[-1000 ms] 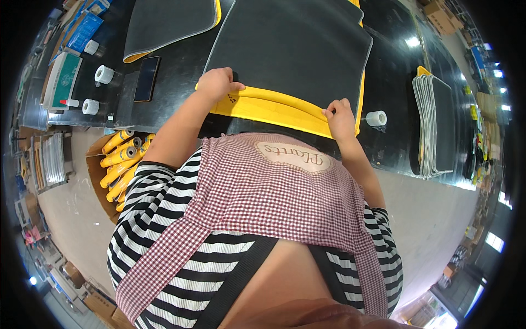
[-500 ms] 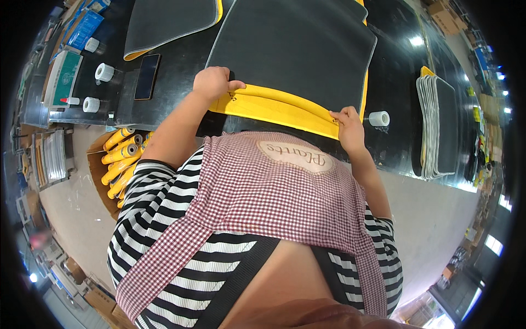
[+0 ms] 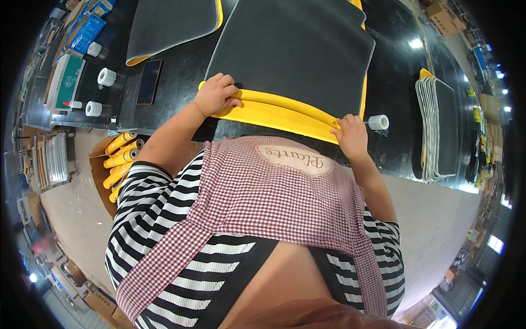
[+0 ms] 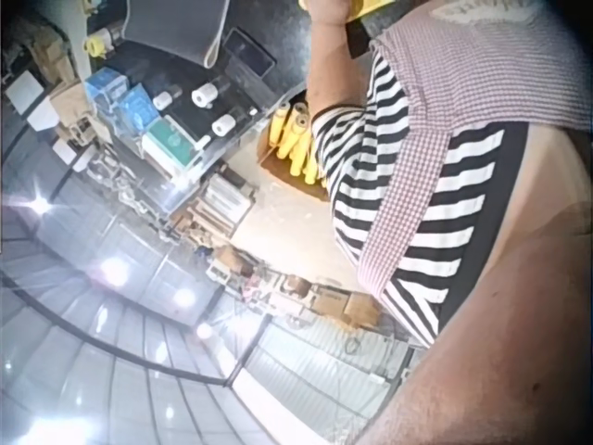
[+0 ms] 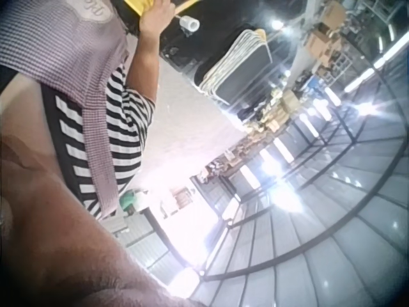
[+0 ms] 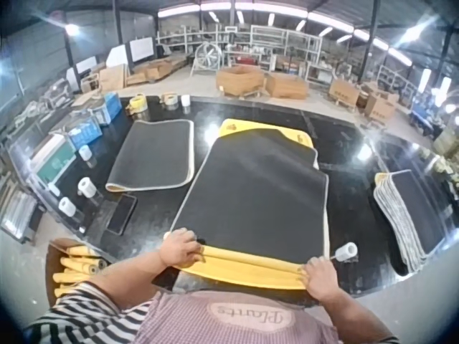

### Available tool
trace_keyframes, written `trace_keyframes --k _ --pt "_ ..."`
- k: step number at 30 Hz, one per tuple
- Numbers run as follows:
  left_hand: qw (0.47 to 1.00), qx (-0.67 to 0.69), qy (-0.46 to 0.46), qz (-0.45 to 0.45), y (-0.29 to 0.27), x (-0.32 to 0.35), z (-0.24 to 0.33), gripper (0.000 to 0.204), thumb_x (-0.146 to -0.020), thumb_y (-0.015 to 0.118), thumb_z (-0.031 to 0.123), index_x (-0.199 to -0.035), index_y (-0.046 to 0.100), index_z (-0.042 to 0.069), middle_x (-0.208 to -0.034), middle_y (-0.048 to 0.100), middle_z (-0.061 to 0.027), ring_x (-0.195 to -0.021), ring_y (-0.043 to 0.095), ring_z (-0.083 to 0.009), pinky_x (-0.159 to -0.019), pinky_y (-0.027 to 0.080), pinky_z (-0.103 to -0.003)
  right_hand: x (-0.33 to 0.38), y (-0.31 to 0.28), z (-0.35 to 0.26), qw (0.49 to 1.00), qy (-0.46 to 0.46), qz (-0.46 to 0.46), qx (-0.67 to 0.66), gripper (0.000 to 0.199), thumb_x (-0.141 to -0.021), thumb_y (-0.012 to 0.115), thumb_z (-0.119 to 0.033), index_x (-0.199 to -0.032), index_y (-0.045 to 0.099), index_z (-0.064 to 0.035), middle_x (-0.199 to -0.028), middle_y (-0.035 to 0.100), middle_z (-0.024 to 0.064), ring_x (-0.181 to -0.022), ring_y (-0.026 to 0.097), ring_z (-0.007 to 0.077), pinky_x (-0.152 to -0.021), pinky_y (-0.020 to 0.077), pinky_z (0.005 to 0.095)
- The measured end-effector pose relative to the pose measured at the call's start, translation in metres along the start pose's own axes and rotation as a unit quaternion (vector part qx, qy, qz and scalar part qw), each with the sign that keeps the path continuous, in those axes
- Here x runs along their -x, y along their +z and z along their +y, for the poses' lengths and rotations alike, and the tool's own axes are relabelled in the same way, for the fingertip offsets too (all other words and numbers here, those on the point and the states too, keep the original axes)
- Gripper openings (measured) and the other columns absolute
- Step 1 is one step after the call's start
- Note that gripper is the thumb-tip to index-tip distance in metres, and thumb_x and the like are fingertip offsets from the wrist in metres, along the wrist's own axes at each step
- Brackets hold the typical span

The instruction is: The person rolls a yellow mat with a black surface on a table, secures it with tape, and places it in a box. They repeat this process for multiple mats.

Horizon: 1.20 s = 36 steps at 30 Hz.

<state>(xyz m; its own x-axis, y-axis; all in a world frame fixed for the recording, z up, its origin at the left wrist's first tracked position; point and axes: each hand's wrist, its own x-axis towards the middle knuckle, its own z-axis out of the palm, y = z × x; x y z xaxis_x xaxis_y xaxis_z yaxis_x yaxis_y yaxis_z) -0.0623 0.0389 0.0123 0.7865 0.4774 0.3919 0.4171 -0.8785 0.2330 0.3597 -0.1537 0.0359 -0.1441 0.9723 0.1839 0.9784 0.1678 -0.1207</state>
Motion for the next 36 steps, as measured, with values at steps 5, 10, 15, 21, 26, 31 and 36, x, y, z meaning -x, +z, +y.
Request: trace_keyframes --k 5,10,15,21,26,31,36 --pt "0.991 0.019 -0.084 -0.102 -0.003 -0.02 -0.02 0.019 -0.092 0.073 0.03 -0.096 0.074 0.012 -0.099 0.064 -0.0061 -0.097 0.065 -0.0288 -0.086 0.054 -0.04 -0.017 0.015 0.025 1.0 0.008 0.0 0.016 0.014 -0.09 0.072 -0.016 -0.101 0.075 -0.0077 -0.096 0.065 0.009 -0.095 0.061 0.0309 -0.084 0.052 0.0422" --pt "0.978 -0.006 -0.158 -0.139 -0.015 -0.057 -0.009 0.016 -0.092 0.07 0.022 -0.1 0.074 0.009 -0.102 0.063 -0.0086 -0.096 0.064 -0.0311 -0.086 0.054 -0.043 -0.046 0.015 0.017 0.997 0.056 0.009 0.054 0.017 -0.091 0.069 -0.013 -0.107 0.072 -0.0079 -0.102 0.067 0.0095 -0.101 0.064 0.0324 -0.085 0.0551 0.0423" --pt "0.957 -0.183 -0.151 -0.166 0.008 -0.039 0.032 0.031 -0.089 0.061 0.012 -0.119 0.069 0.009 -0.103 0.061 -0.0095 -0.1 0.063 -0.0289 -0.088 0.052 -0.041 -0.008 0.038 -0.006 0.994 0.075 0.016 0.072 0.037 -0.092 0.067 -0.011 -0.129 0.068 -0.0058 -0.124 0.065 0.0187 -0.115 0.063 0.0386 -0.098 0.0535 0.0442" --pt "0.952 -0.058 -0.255 -0.159 0.022 -0.03 0.069 0.1 -0.094 0.06 0.068 -0.165 0.028 0.005 -0.168 0.019 -0.034 -0.159 0.013 -0.0482 -0.127 0.01 -0.062 0.0 0.049 -0.033 0.996 0.088 0.009 0.019 0.087 -0.094 0.069 -0.049 -0.164 0.034 -0.0093 -0.165 0.024 0.0358 -0.153 0.025 0.0537 -0.125 0.021 0.0625" --pt "0.936 -0.086 -0.3 -0.163 0.039 -0.123 0.011 0.096 -0.097 0.053 0.072 -0.167 0.026 0.014 -0.173 0.014 -0.0259 -0.16 0.009 -0.0458 -0.125 0.009 -0.067 -0.096 0.061 0.032 0.988 0.109 0.006 0.106 0.073 -0.102 0.061 -0.048 -0.163 0.035 -0.0176 -0.17 0.024 0.0237 -0.158 0.019 0.0434 -0.127 0.0144 0.0603" --pt "0.912 -0.075 -0.371 -0.16 0.046 -0.188 -0.029 0.087 -0.097 0.053 0.071 -0.166 0.031 0.023 -0.174 0.014 -0.0203 -0.162 0.008 -0.0399 -0.125 0.011 -0.067 -0.161 0.049 0.069 0.993 0.094 0.051 -0.059 0.043 -0.096 0.07 -0.029 -0.134 0.063 -0.0119 -0.139 0.058 0.0219 -0.132 0.051 0.0419 -0.113 0.0397 0.0502" --pt "0.928 -0.061 -0.354 -0.101 0.048 -0.192 -0.033 0.063 -0.097 0.065 0.057 -0.145 0.059 0.017 -0.153 0.044 -0.0176 -0.146 0.037 -0.0369 -0.119 0.031 -0.055 -0.134 0.084 0.044 0.959 0.023 0.271 -0.073 0.026 -0.088 0.077 -0.016 -0.109 0.069 -0.0047 -0.11 0.067 0.0152 -0.105 0.061 0.0374 -0.094 0.0483 0.0476"
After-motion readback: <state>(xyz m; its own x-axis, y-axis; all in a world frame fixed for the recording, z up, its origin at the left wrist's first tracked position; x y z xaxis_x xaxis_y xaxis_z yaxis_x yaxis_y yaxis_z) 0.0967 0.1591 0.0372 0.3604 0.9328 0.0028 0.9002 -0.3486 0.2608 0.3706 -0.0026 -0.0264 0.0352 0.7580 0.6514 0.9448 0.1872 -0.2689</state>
